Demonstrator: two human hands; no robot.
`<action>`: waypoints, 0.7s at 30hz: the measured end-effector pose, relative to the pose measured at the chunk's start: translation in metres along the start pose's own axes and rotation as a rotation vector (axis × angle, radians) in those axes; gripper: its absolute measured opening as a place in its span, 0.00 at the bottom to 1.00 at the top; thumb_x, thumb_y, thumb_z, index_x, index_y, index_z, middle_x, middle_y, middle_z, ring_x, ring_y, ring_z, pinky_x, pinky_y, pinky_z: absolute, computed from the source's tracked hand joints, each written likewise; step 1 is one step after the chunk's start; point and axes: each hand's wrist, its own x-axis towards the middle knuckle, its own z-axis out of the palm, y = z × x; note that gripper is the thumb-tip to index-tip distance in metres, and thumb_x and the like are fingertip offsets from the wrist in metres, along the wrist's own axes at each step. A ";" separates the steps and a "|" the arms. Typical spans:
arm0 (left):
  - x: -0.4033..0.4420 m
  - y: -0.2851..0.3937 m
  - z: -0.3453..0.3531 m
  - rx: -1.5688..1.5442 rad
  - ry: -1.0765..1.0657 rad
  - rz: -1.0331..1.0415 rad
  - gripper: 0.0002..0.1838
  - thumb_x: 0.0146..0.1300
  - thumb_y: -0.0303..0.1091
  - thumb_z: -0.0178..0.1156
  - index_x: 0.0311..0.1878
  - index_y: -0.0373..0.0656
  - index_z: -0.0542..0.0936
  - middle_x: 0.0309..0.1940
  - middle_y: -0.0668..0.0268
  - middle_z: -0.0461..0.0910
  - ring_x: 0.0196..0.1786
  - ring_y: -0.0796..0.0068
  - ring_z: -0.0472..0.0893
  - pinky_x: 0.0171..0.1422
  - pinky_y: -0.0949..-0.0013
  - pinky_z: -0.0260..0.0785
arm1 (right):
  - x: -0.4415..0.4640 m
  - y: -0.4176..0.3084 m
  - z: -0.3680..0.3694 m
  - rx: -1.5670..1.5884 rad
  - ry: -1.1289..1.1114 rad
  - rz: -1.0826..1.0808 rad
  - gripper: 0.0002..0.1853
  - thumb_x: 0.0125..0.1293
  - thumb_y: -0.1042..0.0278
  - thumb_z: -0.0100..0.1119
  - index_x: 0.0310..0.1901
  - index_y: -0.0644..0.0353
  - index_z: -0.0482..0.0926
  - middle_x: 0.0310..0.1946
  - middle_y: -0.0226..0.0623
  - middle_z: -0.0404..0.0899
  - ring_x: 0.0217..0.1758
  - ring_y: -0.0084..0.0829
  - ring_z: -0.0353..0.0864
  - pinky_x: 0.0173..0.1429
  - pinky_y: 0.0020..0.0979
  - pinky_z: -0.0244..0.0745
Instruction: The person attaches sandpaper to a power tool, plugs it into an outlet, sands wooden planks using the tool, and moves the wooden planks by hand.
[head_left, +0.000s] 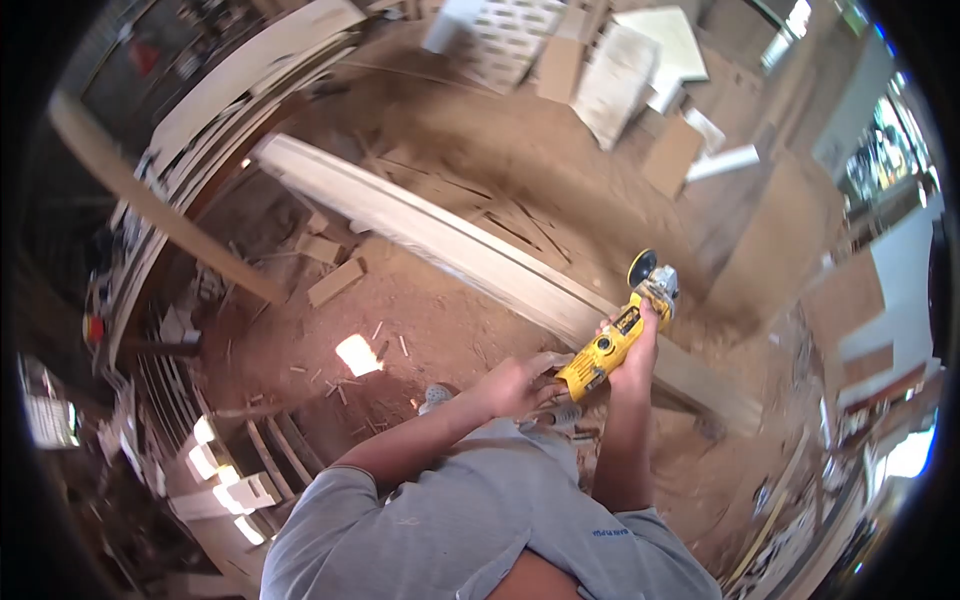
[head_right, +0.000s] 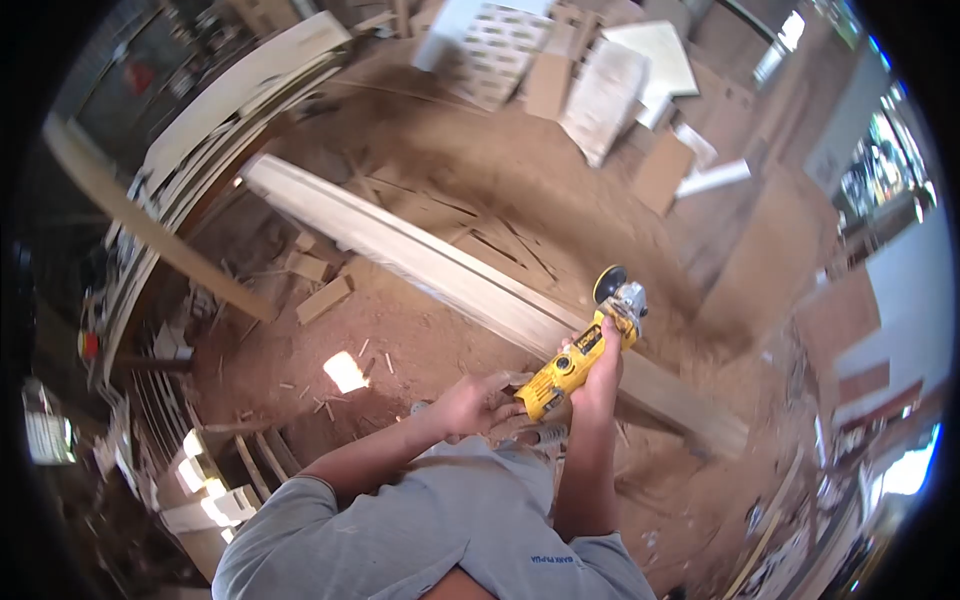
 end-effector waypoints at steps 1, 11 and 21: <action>-0.012 -0.004 -0.027 -0.002 0.047 0.001 0.28 0.68 0.37 0.74 0.69 0.42 0.78 0.50 0.49 0.88 0.52 0.48 0.89 0.53 0.54 0.83 | -0.003 0.016 0.031 -0.017 -0.033 0.028 0.27 0.70 0.38 0.67 0.45 0.59 0.76 0.33 0.40 0.79 0.32 0.36 0.83 0.39 0.40 0.82; -0.139 -0.025 -0.220 0.030 0.382 -0.155 0.28 0.68 0.37 0.74 0.68 0.37 0.79 0.51 0.46 0.88 0.48 0.49 0.91 0.52 0.54 0.82 | -0.040 0.164 0.266 -0.221 -0.420 0.141 0.23 0.71 0.44 0.67 0.44 0.58 0.74 0.27 0.39 0.80 0.27 0.36 0.84 0.34 0.38 0.82; -0.157 -0.112 -0.345 -0.759 0.589 -0.422 0.33 0.75 0.53 0.67 0.69 0.37 0.71 0.64 0.59 0.78 0.65 0.71 0.78 0.70 0.61 0.73 | -0.017 0.282 0.426 -0.344 -0.653 0.379 0.28 0.70 0.43 0.69 0.51 0.64 0.76 0.33 0.43 0.82 0.31 0.38 0.87 0.36 0.41 0.87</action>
